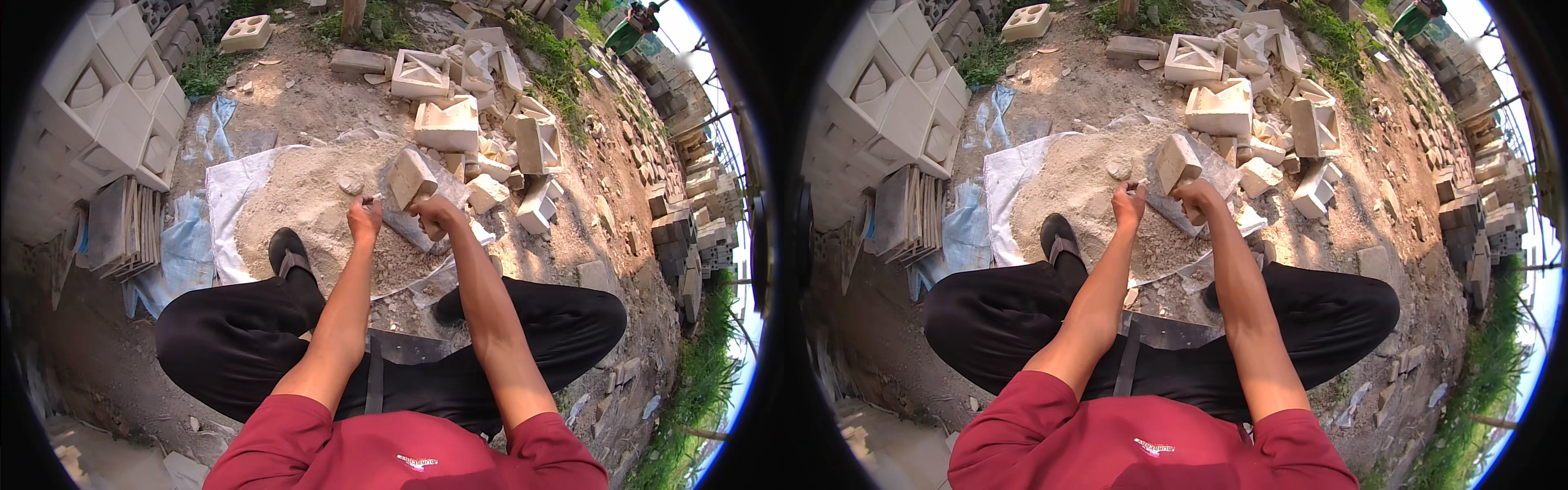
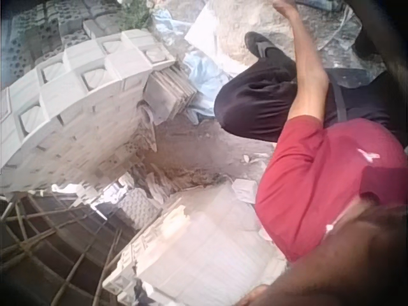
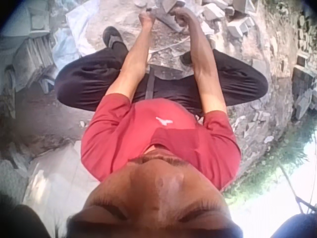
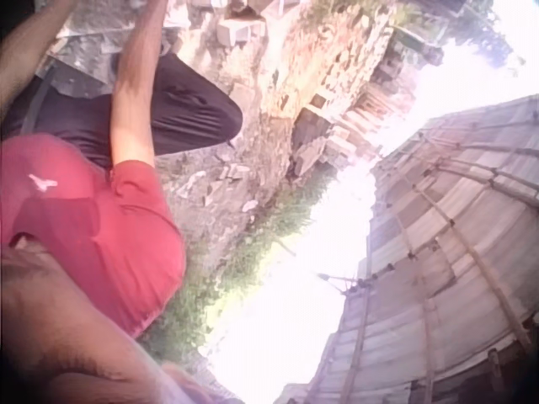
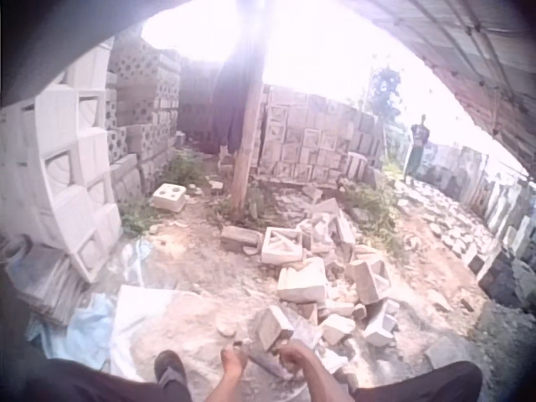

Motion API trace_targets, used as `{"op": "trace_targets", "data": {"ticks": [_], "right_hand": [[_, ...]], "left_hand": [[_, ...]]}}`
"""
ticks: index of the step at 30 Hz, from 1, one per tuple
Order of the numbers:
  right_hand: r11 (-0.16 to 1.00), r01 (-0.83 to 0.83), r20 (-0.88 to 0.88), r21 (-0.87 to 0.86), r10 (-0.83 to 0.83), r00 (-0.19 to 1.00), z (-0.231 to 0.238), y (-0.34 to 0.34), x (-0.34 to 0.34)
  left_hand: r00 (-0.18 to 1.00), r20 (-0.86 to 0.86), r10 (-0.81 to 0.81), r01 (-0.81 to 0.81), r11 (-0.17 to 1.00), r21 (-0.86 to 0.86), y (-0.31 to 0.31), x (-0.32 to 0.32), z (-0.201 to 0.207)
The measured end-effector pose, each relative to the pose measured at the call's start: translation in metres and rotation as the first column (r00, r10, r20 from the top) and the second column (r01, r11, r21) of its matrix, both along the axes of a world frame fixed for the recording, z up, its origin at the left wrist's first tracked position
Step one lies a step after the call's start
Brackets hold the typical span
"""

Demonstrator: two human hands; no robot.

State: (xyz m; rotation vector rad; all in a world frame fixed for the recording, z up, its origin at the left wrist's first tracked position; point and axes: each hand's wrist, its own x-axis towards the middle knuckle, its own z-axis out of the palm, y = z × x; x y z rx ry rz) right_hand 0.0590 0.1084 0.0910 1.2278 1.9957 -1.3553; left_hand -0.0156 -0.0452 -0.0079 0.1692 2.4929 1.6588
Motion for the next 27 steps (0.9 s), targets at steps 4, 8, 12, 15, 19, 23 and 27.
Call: {"op": "trace_targets", "data": {"ticks": [4, 8, 12, 15, 19, 23, 27], "right_hand": [[0.883, 0.041, -0.105, 0.468, 0.010, 0.994, -0.048, -0.006, 0.037], [0.888, 0.009, -0.078, 0.460, 0.031, 0.996, -0.051, 0.017, 0.039], [0.992, -0.046, 0.081, 0.117, 0.037, 0.996, 0.011, 0.036, 0.005], [0.971, 0.005, -0.016, 0.238, -0.001, 1.000, -0.014, 0.014, 0.018], [0.670, 0.217, -0.220, 0.710, -0.081, 0.972, -0.076, -0.014, 0.062], [0.973, 0.062, -0.047, 0.222, -0.053, 0.998, 0.002, 0.026, 0.013], [0.896, 0.240, -0.191, 0.375, -0.178, 0.965, -0.046, 0.017, 0.033]], "left_hand": [[0.999, -0.035, 0.016, -0.014, 0.998, 0.065, 0.003, 0.002, 0.007], [0.999, 0.054, -0.002, -0.002, 0.997, 0.077, -0.004, -0.004, 0.005], [1.000, -0.027, 0.007, -0.007, 1.000, -0.020, -0.023, -0.006, -0.002], [0.999, -0.010, 0.034, -0.033, 0.998, 0.049, -0.018, -0.006, 0.001], [0.999, -0.036, -0.028, 0.030, 0.999, 0.040, 0.001, 0.004, 0.010], [0.995, -0.100, -0.006, 0.003, 0.999, -0.032, -0.017, 0.003, -0.003], [0.994, -0.097, -0.045, 0.051, 0.997, 0.056, 0.008, 0.005, 0.003]]}}
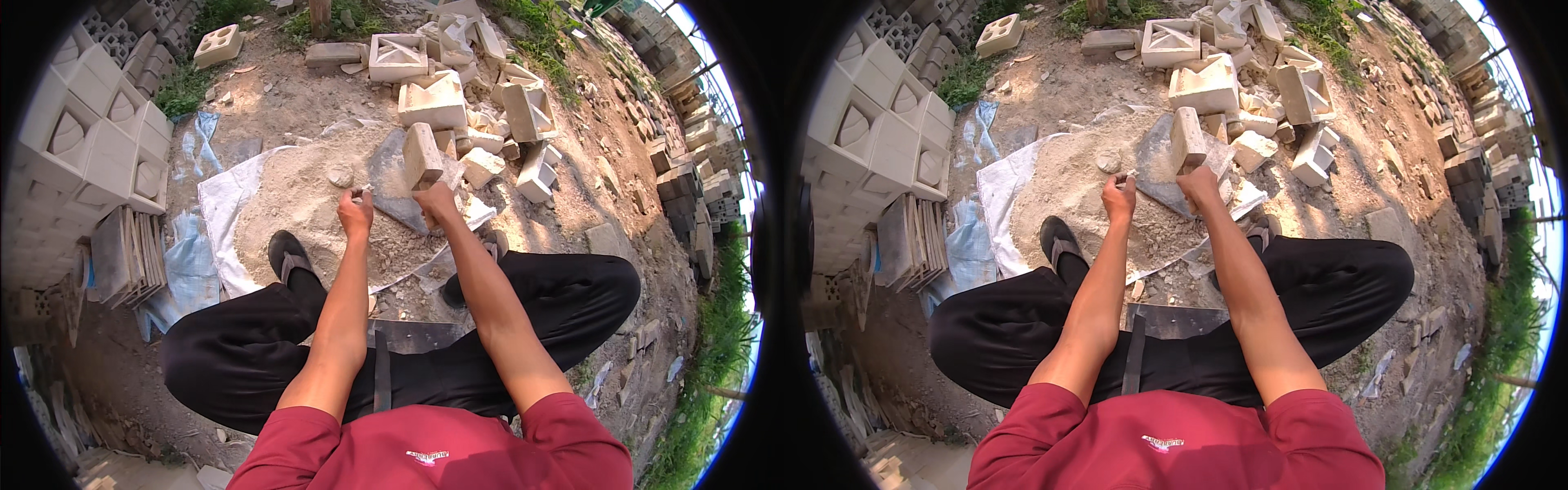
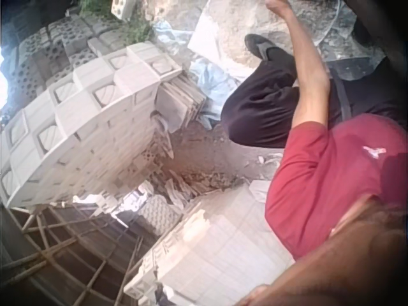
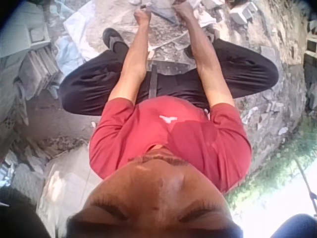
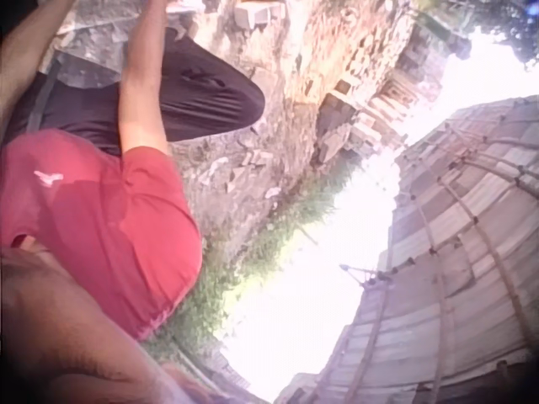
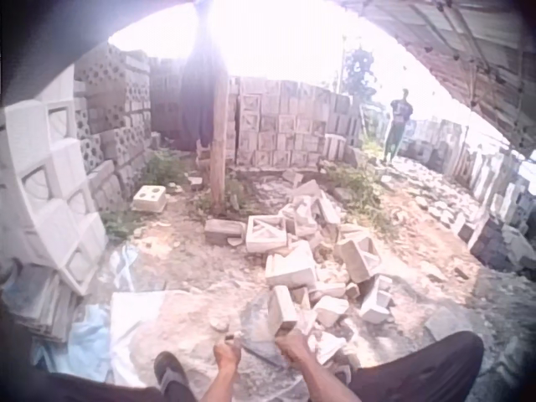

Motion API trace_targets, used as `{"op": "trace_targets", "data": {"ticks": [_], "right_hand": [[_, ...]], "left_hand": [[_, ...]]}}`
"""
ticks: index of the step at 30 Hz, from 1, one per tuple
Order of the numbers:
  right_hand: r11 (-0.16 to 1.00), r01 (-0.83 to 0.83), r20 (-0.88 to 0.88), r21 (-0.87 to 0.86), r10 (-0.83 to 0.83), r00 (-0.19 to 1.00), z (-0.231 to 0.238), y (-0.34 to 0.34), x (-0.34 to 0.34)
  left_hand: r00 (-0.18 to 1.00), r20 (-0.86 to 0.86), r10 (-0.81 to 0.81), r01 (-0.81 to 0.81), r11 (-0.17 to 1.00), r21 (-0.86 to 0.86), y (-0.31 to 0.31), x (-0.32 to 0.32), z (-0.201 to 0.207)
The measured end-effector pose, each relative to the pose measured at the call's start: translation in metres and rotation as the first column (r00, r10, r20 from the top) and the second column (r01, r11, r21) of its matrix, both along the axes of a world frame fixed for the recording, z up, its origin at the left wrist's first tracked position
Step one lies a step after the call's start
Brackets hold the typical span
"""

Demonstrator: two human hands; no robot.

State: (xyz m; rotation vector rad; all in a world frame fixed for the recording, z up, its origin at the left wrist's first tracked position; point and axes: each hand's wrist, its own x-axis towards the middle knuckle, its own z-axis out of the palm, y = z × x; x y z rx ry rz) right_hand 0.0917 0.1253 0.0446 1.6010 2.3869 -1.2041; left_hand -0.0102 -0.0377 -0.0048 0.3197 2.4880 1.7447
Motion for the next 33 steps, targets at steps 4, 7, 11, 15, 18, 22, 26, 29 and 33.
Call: {"op": "trace_targets", "data": {"ticks": [4, 7, 11, 15, 18, 22, 26, 29, 33], "right_hand": [[0.989, -0.121, 0.076, 0.090, 0.114, 0.991, -0.023, 0.000, 0.012], [0.942, -0.111, 0.096, -0.318, 0.148, 0.984, 0.028, 0.002, -0.013], [0.993, -0.079, -0.002, -0.091, 0.079, 0.997, 0.000, -0.027, -0.007], [0.955, -0.152, 0.011, 0.255, 0.155, 0.988, -0.052, -0.035, 0.021], [0.930, -0.002, 0.014, -0.368, 0.008, 1.000, -0.015, -0.008, -0.014], [0.994, -0.061, -0.074, 0.088, 0.068, 0.995, -0.017, -0.048, -0.007], [0.957, -0.204, 0.081, 0.208, 0.191, 0.978, -0.017, -0.036, -0.001], [0.899, -0.153, 0.106, -0.410, 0.214, 0.971, 0.036, -0.012, -0.043], [0.958, -0.275, 0.091, -0.085, 0.282, 0.955, 0.000, -0.027, -0.029]], "left_hand": [[1.000, 0.011, 0.008, -0.008, 1.000, 0.024, 0.007, -0.008, 0.011], [0.998, 0.035, 0.056, -0.054, 0.996, -0.072, -0.017, -0.005, -0.001], [0.999, 0.010, 0.040, -0.039, 0.999, -0.037, -0.020, -0.007, -0.001], [0.998, 0.060, 0.020, -0.019, 0.999, -0.031, -0.006, 0.006, 0.012], [0.999, 0.026, 0.028, -0.027, 0.998, -0.053, -0.008, 0.000, 0.011], [0.999, 0.037, 0.035, -0.033, 0.998, -0.046, -0.016, 0.001, -0.001], [0.999, 0.044, 0.030, -0.029, 0.999, -0.031, -0.005, 0.003, 0.005], [0.998, 0.031, 0.056, -0.054, 0.996, -0.071, -0.022, -0.003, 0.000], [0.999, 0.028, 0.040, -0.039, 0.998, -0.046, -0.022, -0.001, -0.002]]}}
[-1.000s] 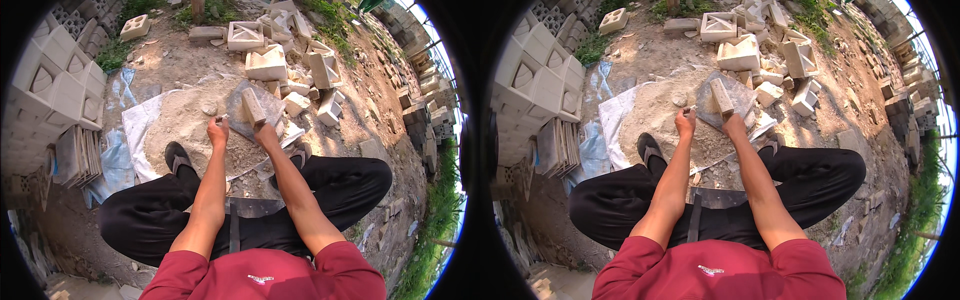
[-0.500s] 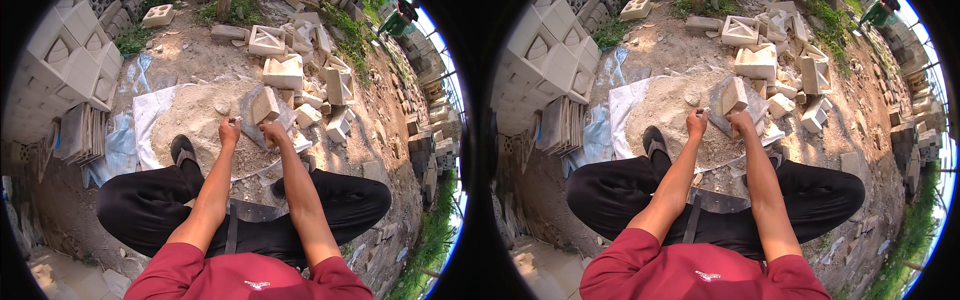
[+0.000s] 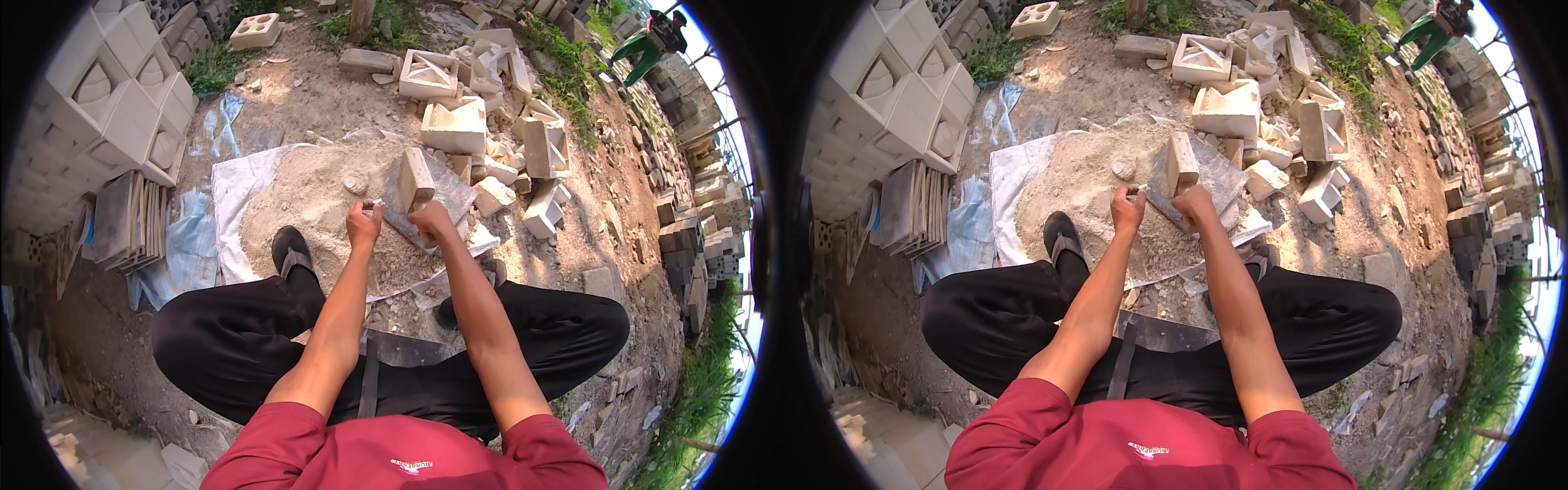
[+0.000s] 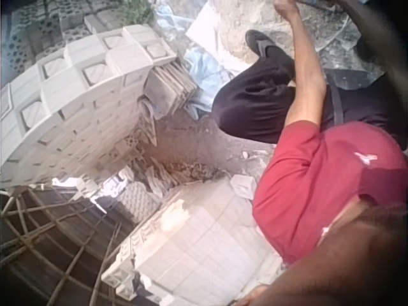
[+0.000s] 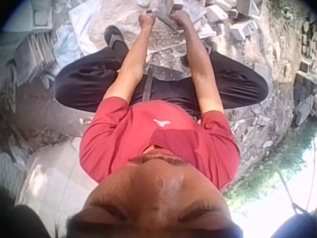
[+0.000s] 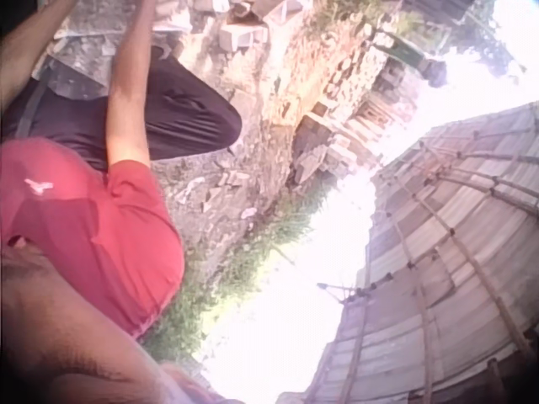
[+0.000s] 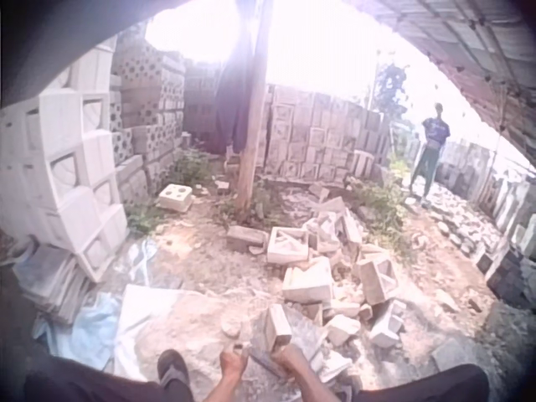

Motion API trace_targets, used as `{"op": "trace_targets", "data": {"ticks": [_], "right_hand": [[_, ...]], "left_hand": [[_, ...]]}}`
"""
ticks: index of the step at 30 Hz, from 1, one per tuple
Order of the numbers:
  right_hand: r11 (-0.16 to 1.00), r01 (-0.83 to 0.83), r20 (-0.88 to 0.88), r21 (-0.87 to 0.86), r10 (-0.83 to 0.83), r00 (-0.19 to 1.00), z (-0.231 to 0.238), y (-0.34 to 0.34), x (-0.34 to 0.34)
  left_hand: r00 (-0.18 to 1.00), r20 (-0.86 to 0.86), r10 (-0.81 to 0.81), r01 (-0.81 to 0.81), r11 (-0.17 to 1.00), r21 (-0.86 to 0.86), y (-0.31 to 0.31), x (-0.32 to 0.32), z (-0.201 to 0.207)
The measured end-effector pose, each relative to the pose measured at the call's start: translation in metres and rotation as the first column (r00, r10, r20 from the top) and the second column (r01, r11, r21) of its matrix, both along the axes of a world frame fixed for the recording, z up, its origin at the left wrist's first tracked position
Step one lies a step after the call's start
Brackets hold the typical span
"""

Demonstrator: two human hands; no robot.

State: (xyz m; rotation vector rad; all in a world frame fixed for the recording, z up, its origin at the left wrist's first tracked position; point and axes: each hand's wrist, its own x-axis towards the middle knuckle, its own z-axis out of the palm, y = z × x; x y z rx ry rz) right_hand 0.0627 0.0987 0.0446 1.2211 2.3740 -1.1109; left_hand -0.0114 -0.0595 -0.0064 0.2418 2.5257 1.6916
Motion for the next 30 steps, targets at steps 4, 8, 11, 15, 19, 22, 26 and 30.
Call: {"op": "trace_targets", "data": {"ticks": [4, 8, 11, 15, 19, 22, 26, 30], "right_hand": [[0.925, 0.099, -0.187, 0.368, -0.031, 0.982, -0.042, -0.010, 0.031], [0.961, 0.012, 0.062, -0.277, 0.005, 0.998, 0.039, 0.012, -0.014], [0.997, 0.022, 0.017, -0.069, -0.021, 1.000, 0.009, 0.015, 0.006], [0.860, 0.077, -0.231, 0.505, 0.049, 0.972, -0.061, 0.034, 0.061], [0.986, -0.077, 0.127, -0.148, 0.096, 0.987, 0.034, 0.030, 0.007], [0.995, 0.012, -0.017, -0.104, -0.014, 1.000, 0.008, 0.026, 0.014], [0.917, 0.052, -0.196, 0.395, 0.029, 0.980, -0.034, -0.017, 0.041], [0.940, 0.048, 0.014, -0.339, -0.045, 0.999, 0.039, 0.023, -0.005]], "left_hand": [[0.998, 0.059, -0.011, 0.008, 0.999, 0.043, 0.013, 0.002, 0.004], [0.998, -0.049, 0.025, -0.028, 0.998, -0.061, -0.012, -0.010, -0.007], [0.999, -0.051, 0.006, -0.008, 0.999, -0.048, -0.004, 0.002, -0.006], [0.997, -0.041, -0.061, 0.063, 0.997, 0.040, 0.043, 0.004, 0.021], [0.999, -0.016, -0.036, 0.035, 0.999, -0.042, -0.001, 0.003, 0.001], [0.997, -0.048, -0.057, 0.054, 0.997, -0.052, 0.008, 0.007, 0.001], [0.998, -0.055, -0.043, 0.043, 0.999, -0.004, 0.020, 0.006, 0.008], [0.999, -0.041, -0.016, 0.015, 0.999, -0.043, 0.007, 0.001, 0.001]]}}
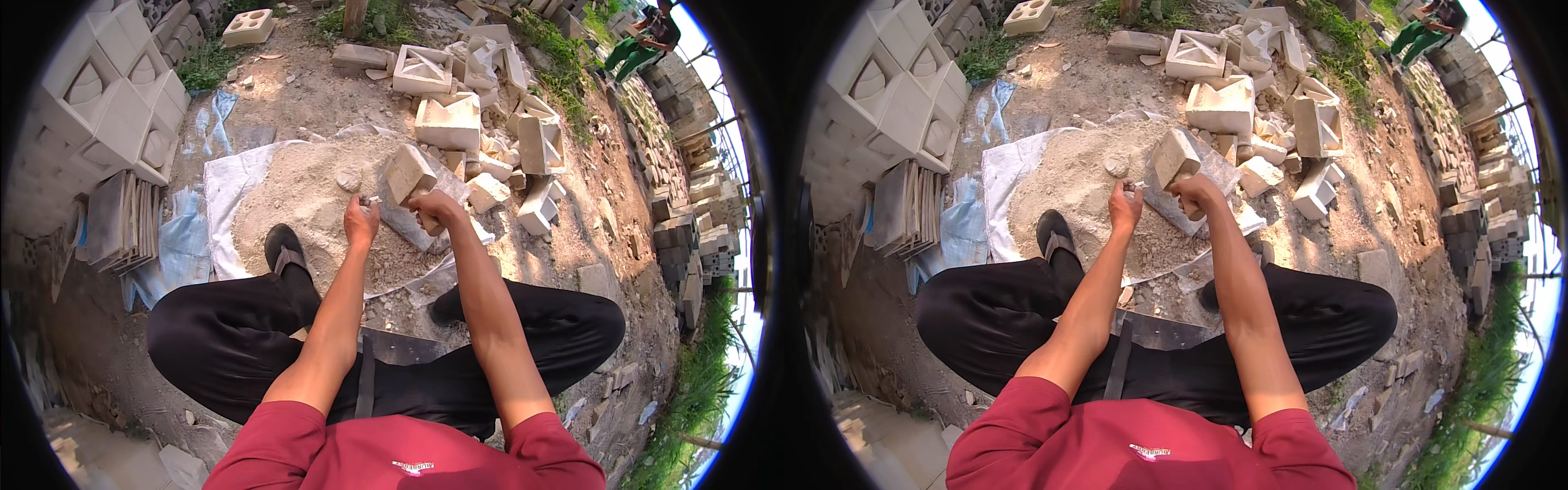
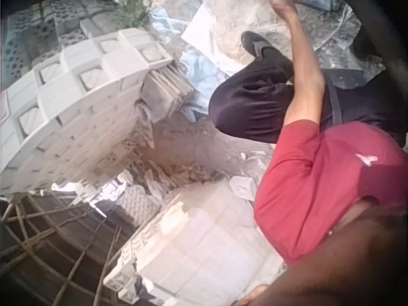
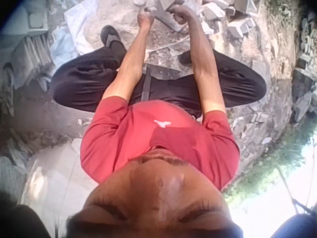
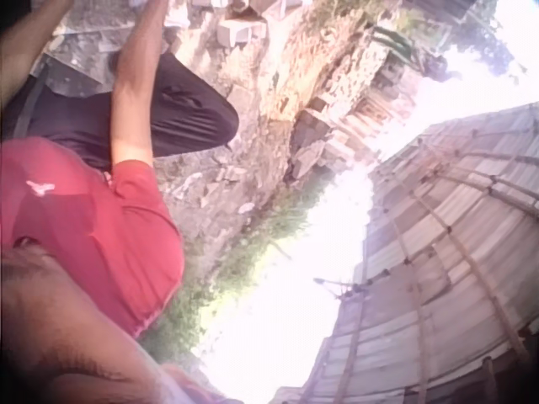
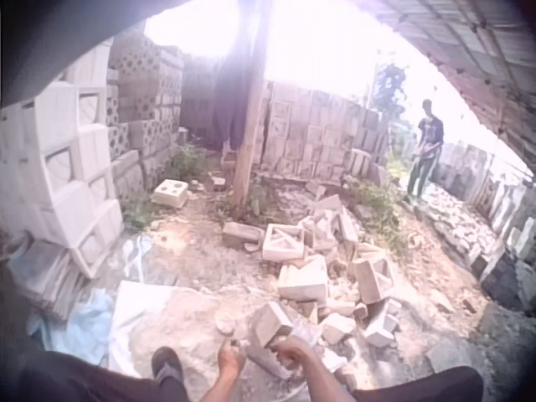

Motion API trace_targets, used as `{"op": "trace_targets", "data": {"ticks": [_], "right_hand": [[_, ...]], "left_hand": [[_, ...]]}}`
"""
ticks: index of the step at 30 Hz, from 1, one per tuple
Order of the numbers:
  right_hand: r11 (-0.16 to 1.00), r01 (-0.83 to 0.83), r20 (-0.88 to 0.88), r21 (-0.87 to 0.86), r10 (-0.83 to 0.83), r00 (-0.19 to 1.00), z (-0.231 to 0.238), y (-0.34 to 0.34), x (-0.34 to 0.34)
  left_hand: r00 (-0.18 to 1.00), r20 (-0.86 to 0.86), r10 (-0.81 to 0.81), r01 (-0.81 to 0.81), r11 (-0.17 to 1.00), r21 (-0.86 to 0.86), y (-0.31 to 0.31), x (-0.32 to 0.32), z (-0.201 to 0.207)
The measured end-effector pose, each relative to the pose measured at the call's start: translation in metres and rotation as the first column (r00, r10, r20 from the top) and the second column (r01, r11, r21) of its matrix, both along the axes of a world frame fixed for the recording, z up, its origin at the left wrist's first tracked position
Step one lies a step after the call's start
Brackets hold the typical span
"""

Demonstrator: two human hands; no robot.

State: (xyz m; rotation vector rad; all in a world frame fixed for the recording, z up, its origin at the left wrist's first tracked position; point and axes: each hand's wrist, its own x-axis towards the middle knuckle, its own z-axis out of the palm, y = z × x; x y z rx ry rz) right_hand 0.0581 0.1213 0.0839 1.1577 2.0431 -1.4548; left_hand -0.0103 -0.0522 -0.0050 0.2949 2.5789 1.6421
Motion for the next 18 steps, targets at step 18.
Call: {"op": "trace_targets", "data": {"ticks": [18], "right_hand": [[0.857, 0.245, -0.166, 0.453, -0.188, 0.968, -0.078, -0.018, 0.081]], "left_hand": [[0.990, -0.083, -0.116, 0.118, 0.993, 0.022, 0.070, 0.015, -0.015]]}}
